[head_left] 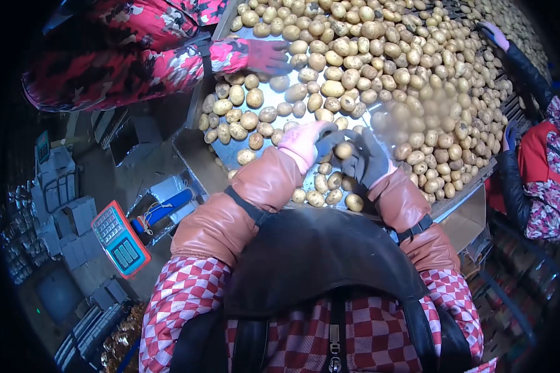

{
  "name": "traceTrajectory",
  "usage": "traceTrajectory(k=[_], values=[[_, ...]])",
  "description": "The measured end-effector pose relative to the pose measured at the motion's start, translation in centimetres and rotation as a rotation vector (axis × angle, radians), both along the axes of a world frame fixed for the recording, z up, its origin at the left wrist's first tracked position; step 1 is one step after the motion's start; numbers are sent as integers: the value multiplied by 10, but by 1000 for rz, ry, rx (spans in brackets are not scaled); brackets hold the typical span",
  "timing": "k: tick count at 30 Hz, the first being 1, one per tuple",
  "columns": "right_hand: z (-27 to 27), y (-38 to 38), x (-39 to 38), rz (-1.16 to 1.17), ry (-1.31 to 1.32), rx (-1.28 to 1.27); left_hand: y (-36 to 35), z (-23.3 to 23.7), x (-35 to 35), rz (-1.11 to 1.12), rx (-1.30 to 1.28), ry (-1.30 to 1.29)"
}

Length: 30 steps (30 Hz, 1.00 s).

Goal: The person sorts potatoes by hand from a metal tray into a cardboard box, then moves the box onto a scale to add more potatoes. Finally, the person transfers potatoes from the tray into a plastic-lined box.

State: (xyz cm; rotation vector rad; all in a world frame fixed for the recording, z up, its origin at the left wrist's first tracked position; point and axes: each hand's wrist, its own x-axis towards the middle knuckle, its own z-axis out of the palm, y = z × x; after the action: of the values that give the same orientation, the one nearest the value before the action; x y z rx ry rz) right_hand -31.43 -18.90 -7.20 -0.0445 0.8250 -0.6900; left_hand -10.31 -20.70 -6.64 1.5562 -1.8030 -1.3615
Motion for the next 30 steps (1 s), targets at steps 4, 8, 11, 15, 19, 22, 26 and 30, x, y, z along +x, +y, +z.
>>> traceTrajectory(k=[4,8,11,15,19,22,26,30], values=[[18,-48,9,165,481,-247,30,-40,50,-373,-564,-487],[17,-112,3,254,1414,-1391,73,-39,86,-181,-161,-515],[-2,-128,24,523,1717,-1556,71,-27,99,-50,-39,-468],[-18,-66,50,738,1779,-1449,43,-16,94,99,-300,-436],[-9,-7,38,1037,1429,-1481,-13,-7,68,215,-428,-358],[19,-28,12,1019,1130,-1247,-41,-16,49,221,-332,-386],[0,-65,3,598,1166,-901,15,-57,34,-356,-511,-715],[1,-94,22,713,1529,-1323,63,-22,75,-378,-342,-492]])
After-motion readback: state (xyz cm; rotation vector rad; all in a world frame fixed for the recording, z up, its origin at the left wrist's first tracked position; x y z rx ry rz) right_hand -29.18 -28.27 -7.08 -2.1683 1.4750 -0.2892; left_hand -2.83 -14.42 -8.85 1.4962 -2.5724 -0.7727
